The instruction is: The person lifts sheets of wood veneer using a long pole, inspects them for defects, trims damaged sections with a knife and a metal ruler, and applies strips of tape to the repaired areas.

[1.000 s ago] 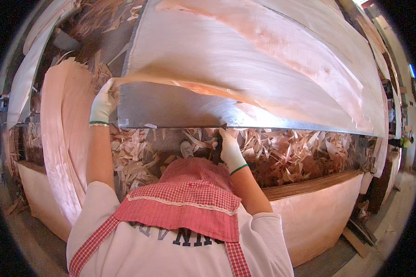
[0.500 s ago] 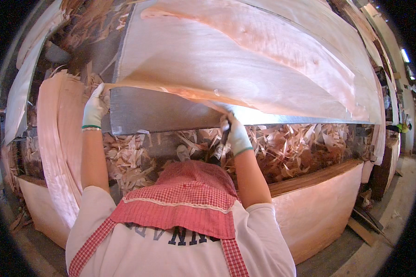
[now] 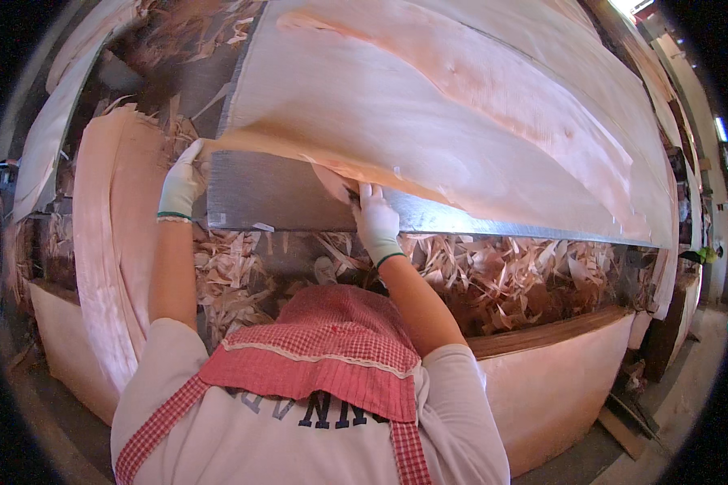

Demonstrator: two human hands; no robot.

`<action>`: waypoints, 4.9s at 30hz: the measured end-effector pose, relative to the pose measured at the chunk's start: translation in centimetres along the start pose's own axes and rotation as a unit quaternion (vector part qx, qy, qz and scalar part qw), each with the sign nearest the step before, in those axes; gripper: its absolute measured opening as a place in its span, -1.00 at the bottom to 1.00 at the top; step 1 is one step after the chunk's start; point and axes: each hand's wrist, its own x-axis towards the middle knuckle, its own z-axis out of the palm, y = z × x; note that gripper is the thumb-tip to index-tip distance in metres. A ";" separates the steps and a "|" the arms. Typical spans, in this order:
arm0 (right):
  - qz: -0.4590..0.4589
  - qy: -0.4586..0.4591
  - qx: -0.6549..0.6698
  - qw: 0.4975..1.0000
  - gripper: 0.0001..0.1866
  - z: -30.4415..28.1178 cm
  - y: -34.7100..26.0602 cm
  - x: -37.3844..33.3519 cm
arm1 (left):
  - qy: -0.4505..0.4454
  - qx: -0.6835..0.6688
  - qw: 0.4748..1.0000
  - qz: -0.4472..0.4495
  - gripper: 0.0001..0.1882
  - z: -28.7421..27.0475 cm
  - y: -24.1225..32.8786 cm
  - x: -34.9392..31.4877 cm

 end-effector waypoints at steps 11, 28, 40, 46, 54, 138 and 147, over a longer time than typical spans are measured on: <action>0.013 -0.092 0.016 0.996 -0.55 1.2 14.7 -17.6 | 0.055 0.159 0.986 -0.019 -0.82 -4.0 -3.5 -3.0; 0.096 -0.012 0.529 0.843 -0.69 -1.5 -2.0 -3.5 | 0.193 0.265 0.933 0.148 -0.81 -18.5 1.8 -10.5; 0.168 0.061 0.665 0.725 -0.76 5.2 -21.7 9.6 | 0.078 0.305 0.946 0.079 -0.68 -33.4 15.2 3.8; 0.164 0.067 0.662 0.728 -0.74 4.3 -31.2 16.6 | 0.084 0.318 0.942 0.074 -0.72 -38.4 25.0 12.9; 0.242 0.152 0.736 0.614 -0.57 3.2 -29.0 30.1 | -0.049 0.334 0.940 0.046 -0.73 -32.0 28.2 28.8; 0.252 0.739 0.119 0.614 -0.68 -74.9 -43.5 81.4 | -0.855 0.024 0.117 -0.505 -0.75 51.0 53.4 75.8; 0.506 0.506 -0.185 0.674 -0.71 -54.8 -50.1 91.3 | -0.863 0.070 0.313 -0.390 -0.72 72.1 38.7 71.7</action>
